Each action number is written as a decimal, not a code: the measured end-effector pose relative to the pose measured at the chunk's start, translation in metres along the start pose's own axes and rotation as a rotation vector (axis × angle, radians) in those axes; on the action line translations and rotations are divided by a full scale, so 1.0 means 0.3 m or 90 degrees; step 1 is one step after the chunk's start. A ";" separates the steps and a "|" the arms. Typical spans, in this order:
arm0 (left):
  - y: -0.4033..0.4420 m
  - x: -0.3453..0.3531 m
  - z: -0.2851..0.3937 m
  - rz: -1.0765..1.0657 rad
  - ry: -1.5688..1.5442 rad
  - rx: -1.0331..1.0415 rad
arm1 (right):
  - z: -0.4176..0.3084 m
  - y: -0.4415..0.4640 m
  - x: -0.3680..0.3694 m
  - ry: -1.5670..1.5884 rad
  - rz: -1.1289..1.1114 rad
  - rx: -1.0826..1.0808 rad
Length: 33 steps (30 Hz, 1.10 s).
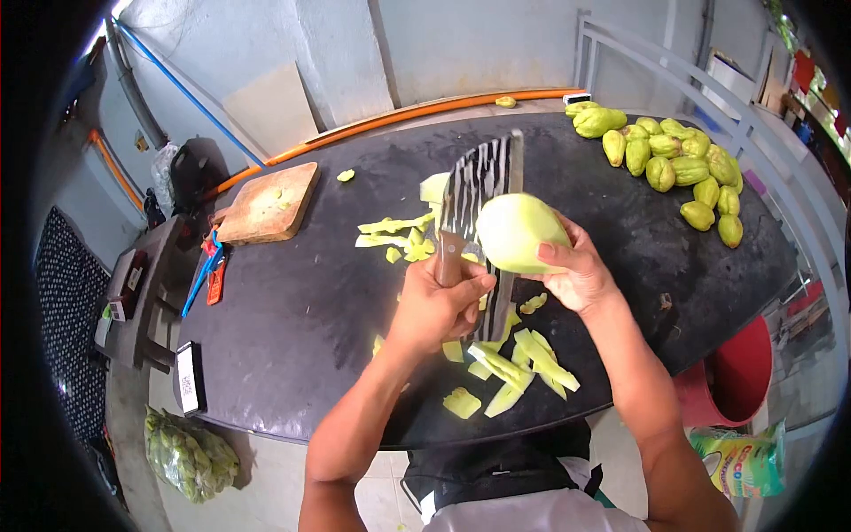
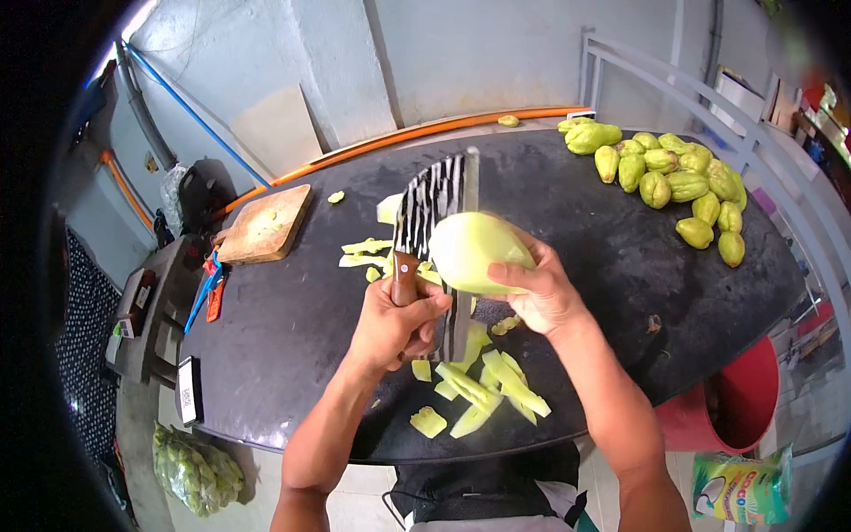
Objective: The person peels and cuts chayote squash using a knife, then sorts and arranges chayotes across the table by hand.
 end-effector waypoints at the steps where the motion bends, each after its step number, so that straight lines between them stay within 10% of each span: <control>1: -0.004 -0.012 0.001 -0.012 0.021 -0.016 | -0.024 -0.006 -0.009 -0.033 -0.025 0.021; 33: -0.007 0.026 -0.021 -0.052 0.065 -0.031 | 0.007 -0.013 -0.037 0.039 0.006 0.000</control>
Point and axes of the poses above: each hand's wrist, its own y-axis towards the middle knuckle, its own x-axis out of the palm, z = x × y, the point moved 2 cm from there along y, towards the middle knuckle, and after that the axes turned 4 degrees about -x, right-handed, at the moved point
